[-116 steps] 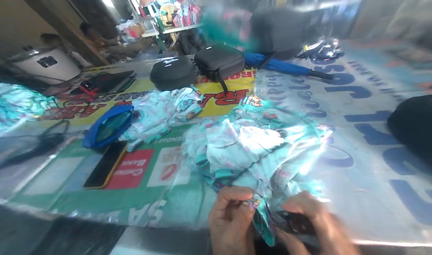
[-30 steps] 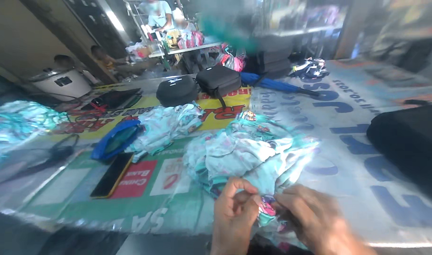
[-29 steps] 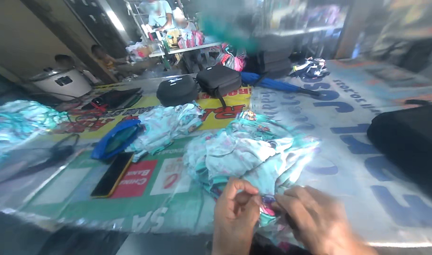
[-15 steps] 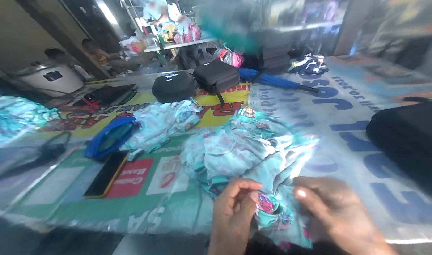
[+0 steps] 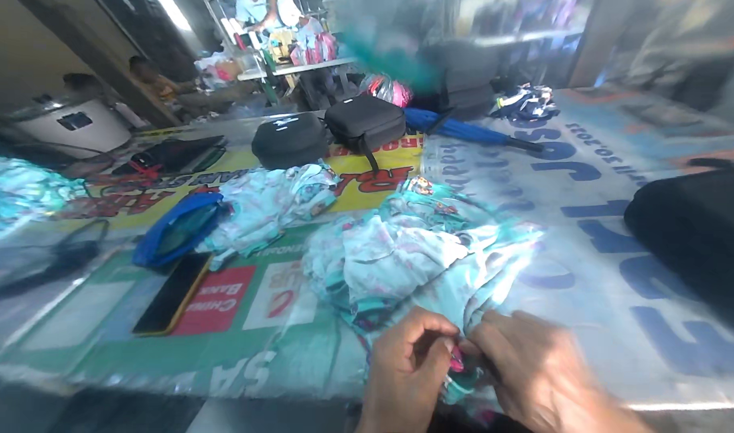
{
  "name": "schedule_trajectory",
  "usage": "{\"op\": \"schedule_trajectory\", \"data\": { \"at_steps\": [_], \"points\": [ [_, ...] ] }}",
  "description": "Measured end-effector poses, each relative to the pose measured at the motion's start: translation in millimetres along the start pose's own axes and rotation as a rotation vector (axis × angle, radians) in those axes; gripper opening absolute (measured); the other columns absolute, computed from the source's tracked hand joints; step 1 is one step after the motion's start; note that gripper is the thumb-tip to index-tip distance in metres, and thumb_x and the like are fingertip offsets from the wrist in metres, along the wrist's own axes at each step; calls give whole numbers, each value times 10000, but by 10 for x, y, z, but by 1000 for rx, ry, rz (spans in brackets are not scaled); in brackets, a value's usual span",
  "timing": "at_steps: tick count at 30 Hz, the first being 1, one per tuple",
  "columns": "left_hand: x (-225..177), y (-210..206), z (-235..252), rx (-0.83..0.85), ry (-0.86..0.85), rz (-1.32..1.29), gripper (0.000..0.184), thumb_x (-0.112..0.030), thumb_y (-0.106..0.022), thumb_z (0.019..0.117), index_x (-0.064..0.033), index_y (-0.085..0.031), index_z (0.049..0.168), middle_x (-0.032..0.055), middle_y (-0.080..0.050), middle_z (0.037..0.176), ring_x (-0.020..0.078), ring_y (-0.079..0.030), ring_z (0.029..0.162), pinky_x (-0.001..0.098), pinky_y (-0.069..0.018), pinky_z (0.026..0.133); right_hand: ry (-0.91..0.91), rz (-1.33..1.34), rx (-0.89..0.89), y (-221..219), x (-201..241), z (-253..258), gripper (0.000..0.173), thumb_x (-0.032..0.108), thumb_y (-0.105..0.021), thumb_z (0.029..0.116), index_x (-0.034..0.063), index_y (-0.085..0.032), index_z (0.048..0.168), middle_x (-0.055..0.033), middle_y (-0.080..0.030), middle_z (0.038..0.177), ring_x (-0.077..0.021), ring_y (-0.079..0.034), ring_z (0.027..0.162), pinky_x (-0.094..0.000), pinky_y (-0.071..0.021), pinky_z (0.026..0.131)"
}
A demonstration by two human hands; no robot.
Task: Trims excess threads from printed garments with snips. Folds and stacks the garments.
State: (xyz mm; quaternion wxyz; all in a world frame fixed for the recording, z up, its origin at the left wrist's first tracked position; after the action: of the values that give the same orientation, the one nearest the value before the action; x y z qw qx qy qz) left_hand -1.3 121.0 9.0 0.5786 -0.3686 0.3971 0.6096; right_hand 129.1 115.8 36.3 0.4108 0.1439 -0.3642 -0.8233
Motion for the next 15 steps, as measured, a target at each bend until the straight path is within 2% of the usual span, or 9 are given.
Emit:
{"op": "schedule_trajectory", "data": {
  "at_steps": [3,6,9,12,15],
  "points": [
    [43,-52,-9,39,-3,42,117,11,-601,930,-23,-690,998,6,-696,918,13,-654,799,159,-559,694,-102,169,77,-97,-121,-62,197,242,-530,955,142,-612,806,15,-556,646,-113,-534,504,-279,-391,407],
    [95,-82,-16,66,19,91,127,-6,-603,942,-32,-717,990,-2,-687,921,5,-647,803,149,-553,704,-309,558,179,-236,-324,-152,237,295,-586,999,121,-621,841,32,-540,640,-38,-505,540,-211,-410,476],
    [122,-106,-25,95,25,135,141,-33,-587,963,-30,-727,977,10,-695,926,8,-650,813,150,-552,709,-470,888,221,-315,-416,-172,215,259,-621,991,105,-637,842,70,-538,646,69,-473,550,-97,-384,495],
    [104,-176,-35,186,24,171,144,-82,-581,969,-22,-710,993,21,-684,965,9,-638,848,153,-540,729,-530,1010,219,-321,-435,-164,202,251,-625,993,114,-642,846,94,-531,654,92,-461,554,-77,-369,493],
    [61,-243,-61,234,-47,210,145,-149,-659,973,-16,-711,995,41,-692,971,23,-647,886,154,-542,768,-526,990,203,-297,-419,-150,194,238,-640,985,109,-632,841,89,-534,655,90,-466,560,-77,-375,499]
  ]
}}
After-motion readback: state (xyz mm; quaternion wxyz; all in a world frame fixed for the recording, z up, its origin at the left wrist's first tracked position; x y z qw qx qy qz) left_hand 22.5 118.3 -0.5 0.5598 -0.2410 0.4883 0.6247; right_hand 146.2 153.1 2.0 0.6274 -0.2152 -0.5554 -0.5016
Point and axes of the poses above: each hand's wrist, its own z-axis towards the middle knuckle, its own y-axis out of the back of the hand, x = y × z, the point moved 10 cm from there along z, towards the middle knuckle
